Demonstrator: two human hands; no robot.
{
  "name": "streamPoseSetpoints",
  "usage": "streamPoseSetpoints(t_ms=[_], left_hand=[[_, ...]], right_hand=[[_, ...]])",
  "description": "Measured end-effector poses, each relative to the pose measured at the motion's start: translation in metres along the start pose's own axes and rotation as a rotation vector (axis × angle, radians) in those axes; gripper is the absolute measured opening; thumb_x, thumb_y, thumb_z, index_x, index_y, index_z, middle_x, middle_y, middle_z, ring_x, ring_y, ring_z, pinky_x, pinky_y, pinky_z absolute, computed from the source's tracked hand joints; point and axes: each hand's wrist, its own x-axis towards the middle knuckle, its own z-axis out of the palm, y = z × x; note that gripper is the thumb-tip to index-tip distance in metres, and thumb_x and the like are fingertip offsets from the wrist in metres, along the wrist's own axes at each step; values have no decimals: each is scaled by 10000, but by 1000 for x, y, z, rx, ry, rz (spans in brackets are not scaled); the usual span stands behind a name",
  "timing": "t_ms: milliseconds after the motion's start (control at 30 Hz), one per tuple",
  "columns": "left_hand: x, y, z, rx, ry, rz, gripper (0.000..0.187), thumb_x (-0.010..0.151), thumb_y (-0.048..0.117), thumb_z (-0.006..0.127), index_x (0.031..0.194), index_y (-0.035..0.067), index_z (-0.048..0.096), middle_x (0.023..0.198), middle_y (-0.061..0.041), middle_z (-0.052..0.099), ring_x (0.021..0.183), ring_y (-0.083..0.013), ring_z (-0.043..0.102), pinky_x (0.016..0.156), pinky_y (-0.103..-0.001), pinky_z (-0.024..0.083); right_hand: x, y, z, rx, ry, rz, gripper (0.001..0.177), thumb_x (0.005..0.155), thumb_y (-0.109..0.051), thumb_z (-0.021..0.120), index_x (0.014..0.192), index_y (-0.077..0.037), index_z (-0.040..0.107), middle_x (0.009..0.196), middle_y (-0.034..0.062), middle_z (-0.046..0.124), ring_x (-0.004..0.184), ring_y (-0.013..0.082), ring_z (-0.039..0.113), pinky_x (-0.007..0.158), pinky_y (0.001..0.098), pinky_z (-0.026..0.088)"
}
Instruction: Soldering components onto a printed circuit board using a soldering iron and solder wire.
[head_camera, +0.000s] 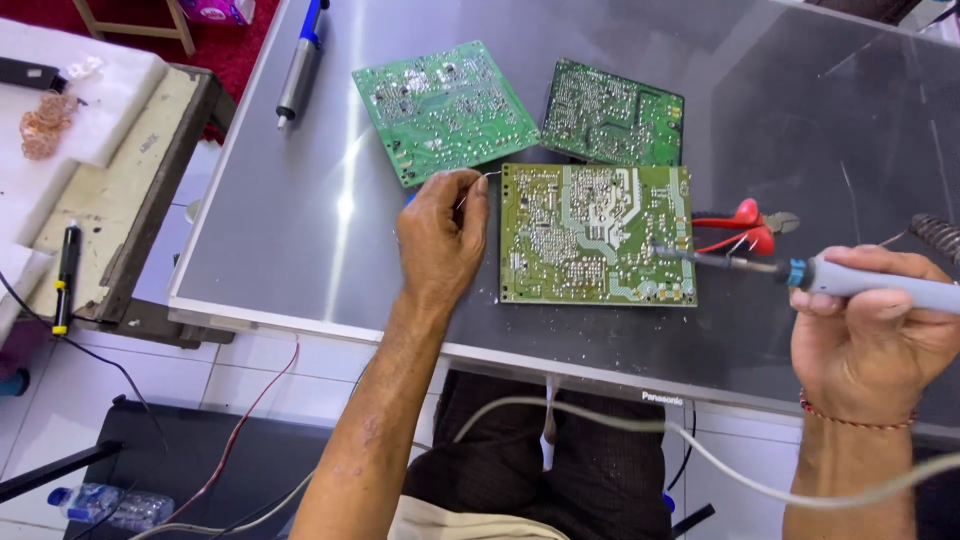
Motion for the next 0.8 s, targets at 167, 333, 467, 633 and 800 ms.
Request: streamPoseSetpoints(t_ms=[167, 333, 467, 633, 800], left_hand=[[0, 1, 1, 29, -17, -52, 140, 995, 142, 560, 943, 35, 635, 850, -76, 679, 765, -201, 653, 680, -337, 543], [-1, 11, -4, 3, -48, -14, 114, 989, 120, 564, 917, 44, 608, 811, -60, 645, 682, -161, 590, 586, -304, 494], [3, 13, -7, -35, -144, 38, 57, 963, 37, 565, 937, 35, 616, 764, -57, 595, 602, -131, 504, 531, -282, 434], [45, 8, -26, -47, -474, 31, 101, 966, 90, 562, 969, 30, 643, 886, -95, 699, 780, -219, 670, 728, -363, 547], [93, 9, -24, -128, -853, -81, 91, 868, 25, 612, 859, 74, 688, 759, -5, 738, 649, -107, 696, 657, -278, 585]], right_hand=[[23, 12, 12, -91, 155, -49, 321, 1030, -387, 674, 962, -120, 510, 890, 59, 559, 587, 115, 494, 576, 229, 467], [46, 34, 27, -46, 157, 57, 82, 942, -112, 560, 880, -77, 519, 766, 110, 533, 529, 150, 438, 500, 246, 398], [62, 43, 42, -54, 212, 120, 140, 960, -98, 600, 842, -74, 529, 746, 80, 534, 599, 157, 548, 474, 230, 413], [77, 58, 33, -112, 158, 118, 247, 1046, -227, 607, 857, -114, 497, 802, 71, 546, 546, 139, 474, 462, 245, 394], [91, 54, 49, -145, 187, 147, 247, 1022, -67, 563, 807, -108, 448, 762, 80, 546, 535, 161, 500, 423, 242, 368]])
